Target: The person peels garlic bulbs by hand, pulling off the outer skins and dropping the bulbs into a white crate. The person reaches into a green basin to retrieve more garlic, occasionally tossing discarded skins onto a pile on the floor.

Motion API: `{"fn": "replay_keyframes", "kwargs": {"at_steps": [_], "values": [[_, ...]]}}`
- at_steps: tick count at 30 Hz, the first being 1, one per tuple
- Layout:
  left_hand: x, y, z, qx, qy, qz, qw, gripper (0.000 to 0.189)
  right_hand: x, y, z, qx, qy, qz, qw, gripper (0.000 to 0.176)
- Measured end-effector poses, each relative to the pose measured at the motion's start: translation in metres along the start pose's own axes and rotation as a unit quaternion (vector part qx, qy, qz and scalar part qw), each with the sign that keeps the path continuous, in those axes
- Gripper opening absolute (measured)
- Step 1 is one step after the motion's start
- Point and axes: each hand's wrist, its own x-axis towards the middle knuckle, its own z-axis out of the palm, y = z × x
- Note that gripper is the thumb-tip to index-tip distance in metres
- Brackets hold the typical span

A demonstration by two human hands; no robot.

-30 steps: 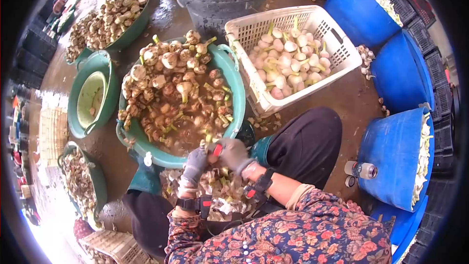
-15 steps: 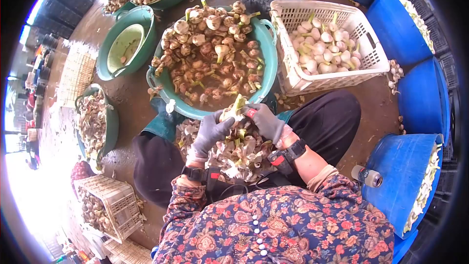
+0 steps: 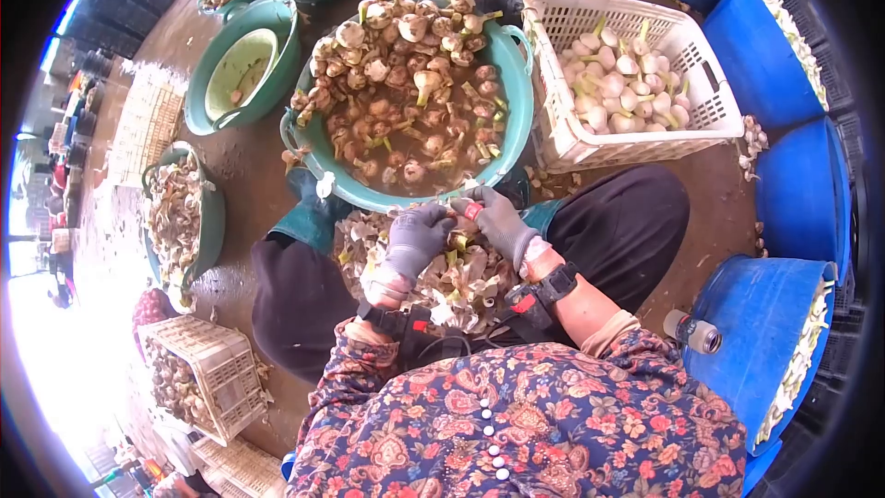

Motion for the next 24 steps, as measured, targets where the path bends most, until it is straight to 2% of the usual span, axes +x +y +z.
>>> {"fn": "replay_keyframes", "kwargs": {"at_steps": [1,2,3,4,5,6,7,8,9,10,12,13,14,15,16,17,18,19,21,22,23,24], "values": [[0.0,-0.008,0.008,-0.03,0.036,0.011,0.999,0.021,-0.002,-0.004,-0.004,-0.02,-0.013,-0.01,1.0,0.037],[0.0,-0.012,0.01,-0.03,0.035,0.011,0.999,0.021,-0.001,-0.003,-0.008,-0.019,-0.012,-0.01,1.0,0.037],[-0.001,-0.017,0.013,-0.215,0.041,-0.047,0.975,0.021,0.0,-0.002,-0.013,0.081,-0.072,-0.039,0.993,0.038],[-0.002,-0.022,0.014,-0.393,0.046,-0.103,0.913,0.021,0.0,0.0,-0.017,0.179,-0.13,-0.068,0.973,0.039],[-0.006,-0.026,0.007,-0.531,-0.012,-0.066,0.845,0.023,0.0,0.001,-0.018,0.286,-0.202,-0.058,0.935,0.044],[-0.009,-0.028,0.008,-0.532,-0.01,-0.066,0.844,0.023,0.0,0.0,-0.019,0.285,-0.203,-0.057,0.935,0.044],[-0.013,-0.031,0.009,-0.368,0.059,0.061,0.926,0.024,-0.001,-0.002,-0.02,0.246,-0.186,-0.059,0.949,0.045],[-0.016,-0.031,0.007,-0.184,0.128,0.183,0.957,0.025,-0.001,-0.004,-0.019,0.206,-0.172,-0.062,0.961,0.047],[-0.018,-0.03,0.004,-0.183,0.13,0.182,0.957,0.025,0.002,-0.001,-0.011,0.043,-0.133,-0.222,0.965,0.053],[-0.02,-0.03,0.002,-0.196,0.12,0.161,0.96,0.024,-0.002,0.0,-0.012,-0.312,-0.008,-0.342,0.886,0.054],[-0.022,-0.021,-0.004,-0.224,0.098,0.12,0.962,0.021,-0.01,-0.005,-0.003,-0.367,0.028,-0.388,0.845,0.045],[-0.018,-0.015,-0.005,-0.475,0.054,0.049,0.877,0.021,-0.007,0.0,-0.001,-0.368,0.03,-0.388,0.844,0.045],[-0.018,-0.017,-0.004,-0.474,0.052,0.05,0.878,0.021,-0.002,0.005,0.003,-0.339,0.057,-0.395,0.852,0.035],[-0.016,-0.019,-0.004,-0.508,0.047,-0.001,0.86,0.021,0.001,0.01,0.004,-0.31,0.084,-0.401,0.858,0.027],[-0.014,-0.02,-0.005,-0.539,0.043,-0.049,0.84,0.022,0.006,0.013,0.003,-0.31,0.084,-0.404,0.856,0.027],[-0.018,-0.017,-0.007,-0.524,0.064,-0.028,0.849,0.019,0.008,0.012,0.001,-0.082,0.092,-0.245,0.962,0.022],[-0.025,-0.011,-0.011,-0.524,0.064,-0.028,0.849,0.019,0.011,0.012,0.0,0.154,0.09,-0.062,0.982,0.02],[-0.034,-0.005,-0.015,-0.43,0.032,0.047,0.901,0.016,0.018,0.014,-0.004,0.21,0.116,-0.007,0.971,0.025],[-0.05,0.001,-0.018,-0.229,-0.028,0.179,0.956,0.009,0.019,0.011,-0.011,0.26,0.143,0.005,0.955,0.025],[-0.056,-0.009,-0.014,-0.146,-0.083,0.181,0.969,0.013,0.018,0.01,-0.014,0.31,0.168,0.016,0.936,0.026],[-0.06,-0.014,-0.014,0.025,-0.143,0.159,0.976,0.02,0.015,0.004,-0.021,0.352,0.142,0.032,0.925,0.03],[-0.062,-0.019,-0.012,0.194,-0.2,0.131,0.951,0.03,0.015,0.001,-0.022,0.353,0.143,0.032,0.924,0.03]]}}
